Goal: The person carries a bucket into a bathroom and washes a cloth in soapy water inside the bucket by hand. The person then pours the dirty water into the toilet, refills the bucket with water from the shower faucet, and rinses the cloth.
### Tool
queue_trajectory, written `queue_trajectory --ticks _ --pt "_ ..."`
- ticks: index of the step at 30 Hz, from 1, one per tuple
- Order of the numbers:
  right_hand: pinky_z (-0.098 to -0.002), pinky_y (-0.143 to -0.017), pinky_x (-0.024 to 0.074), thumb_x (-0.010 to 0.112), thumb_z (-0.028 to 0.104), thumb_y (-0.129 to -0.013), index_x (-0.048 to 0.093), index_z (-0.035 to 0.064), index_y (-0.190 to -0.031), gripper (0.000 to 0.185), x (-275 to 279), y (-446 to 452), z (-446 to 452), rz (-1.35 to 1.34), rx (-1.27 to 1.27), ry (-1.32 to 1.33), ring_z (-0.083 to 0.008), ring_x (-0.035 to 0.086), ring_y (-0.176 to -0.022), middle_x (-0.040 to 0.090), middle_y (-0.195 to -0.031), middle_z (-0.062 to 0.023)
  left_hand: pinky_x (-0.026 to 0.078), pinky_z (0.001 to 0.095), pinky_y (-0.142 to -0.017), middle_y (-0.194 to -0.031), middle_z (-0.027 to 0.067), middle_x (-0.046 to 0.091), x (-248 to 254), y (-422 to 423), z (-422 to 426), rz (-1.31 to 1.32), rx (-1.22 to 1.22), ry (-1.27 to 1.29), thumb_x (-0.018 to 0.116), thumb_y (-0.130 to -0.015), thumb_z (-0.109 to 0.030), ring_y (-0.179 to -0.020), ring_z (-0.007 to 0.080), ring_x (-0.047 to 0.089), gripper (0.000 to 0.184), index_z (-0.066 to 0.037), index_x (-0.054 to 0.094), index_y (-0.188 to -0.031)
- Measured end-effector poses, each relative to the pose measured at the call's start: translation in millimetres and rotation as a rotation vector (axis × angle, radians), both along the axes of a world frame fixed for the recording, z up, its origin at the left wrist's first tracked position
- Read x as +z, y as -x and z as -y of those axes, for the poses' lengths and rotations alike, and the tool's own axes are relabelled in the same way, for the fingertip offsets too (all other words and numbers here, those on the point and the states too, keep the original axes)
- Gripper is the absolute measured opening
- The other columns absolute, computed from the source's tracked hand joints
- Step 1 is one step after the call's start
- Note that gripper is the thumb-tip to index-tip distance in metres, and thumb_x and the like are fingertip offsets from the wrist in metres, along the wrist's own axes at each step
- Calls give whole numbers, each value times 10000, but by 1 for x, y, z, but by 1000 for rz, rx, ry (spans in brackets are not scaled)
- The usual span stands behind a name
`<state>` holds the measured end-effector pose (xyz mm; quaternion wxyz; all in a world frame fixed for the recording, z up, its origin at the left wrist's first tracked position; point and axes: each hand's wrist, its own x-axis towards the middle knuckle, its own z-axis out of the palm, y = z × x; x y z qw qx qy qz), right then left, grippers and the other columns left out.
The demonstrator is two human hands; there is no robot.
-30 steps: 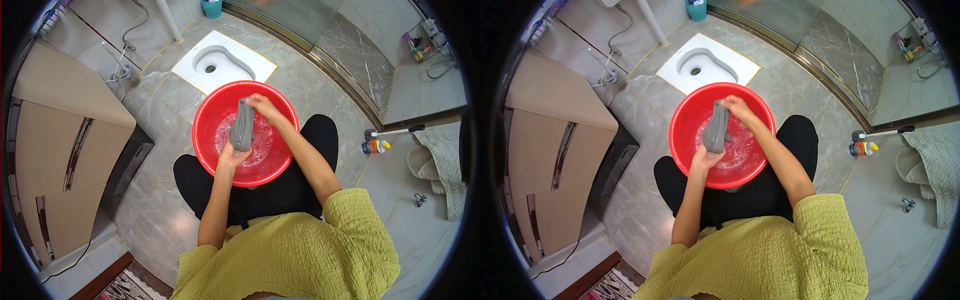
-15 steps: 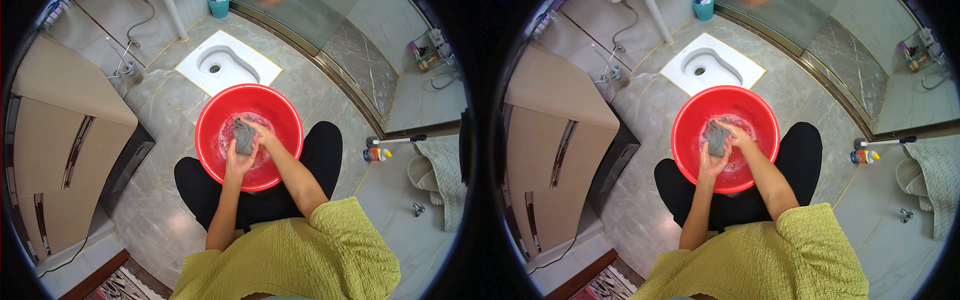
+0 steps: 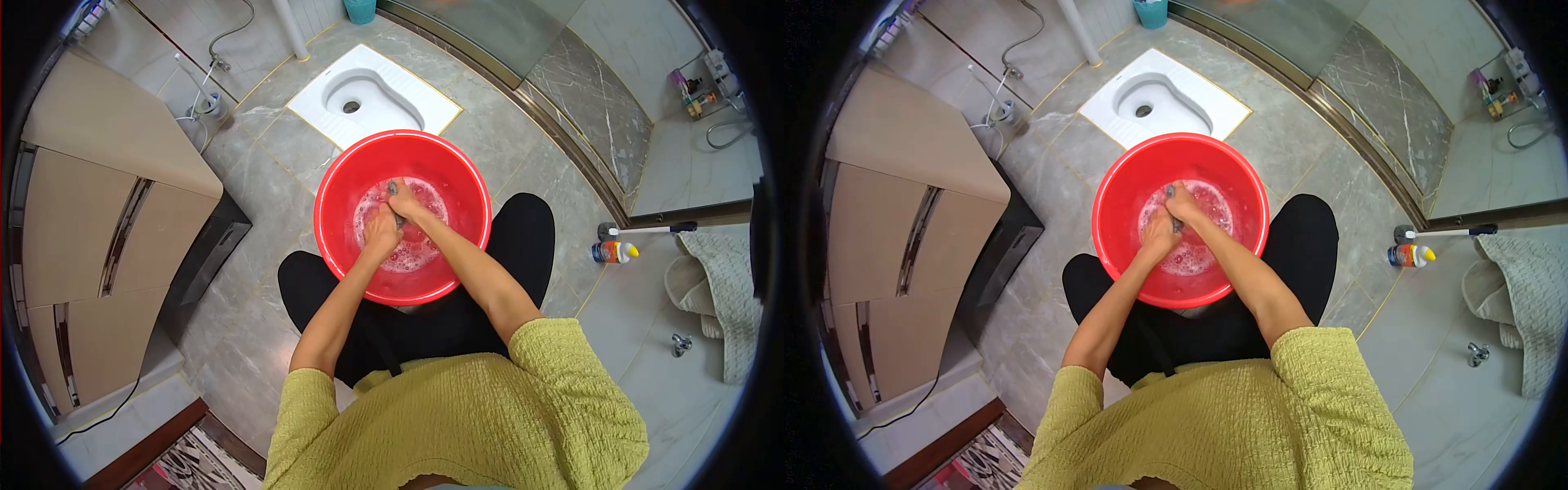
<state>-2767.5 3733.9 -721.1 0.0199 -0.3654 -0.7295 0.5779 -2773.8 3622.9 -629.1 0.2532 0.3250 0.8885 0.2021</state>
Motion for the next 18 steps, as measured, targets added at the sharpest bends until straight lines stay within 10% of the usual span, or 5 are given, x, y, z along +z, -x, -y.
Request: queue_trajectory --ticks 5,11,15,18 --pt "-260 -571 461 599 327 -826 510 160 -849 190 75 -26 -13 -159 -175 938 -87 515 -674 503 -716 12 429 445 -818 -1068 180 461 0 -1 7 -214 -133 -90 677 -603 -12 -1001 364 458 601 -20 383 -1126" --pt "-240 -546 438 611 280 -821 527 121 -798 182 112 -43 -6 -410 -205 550 -78 510 -606 539 -696 26 409 458 -861 -1117 199 425 37 -11 16 -252 174 -484 663 -627 -3 -995 352 467 828 -140 228 -1318" --pt "-256 -684 436 612 173 -812 536 41 -939 198 160 -62 18 -572 -39 -71 -113 539 -710 567 -827 -46 377 553 -861 -1189 186 415 56 -4 34 1668 427 -860 607 -730 -147 -1046 335 486 662 -79 265 -1292" --pt "-265 -733 434 590 129 -824 522 23 -1020 233 172 -75 33 -663 51 -267 -123 538 -766 556 -894 -76 429 528 -811 -1137 178 460 69 -3 29 1920 853 -1137 595 -767 -221 -1049 329 493 521 -40 371 -1201"
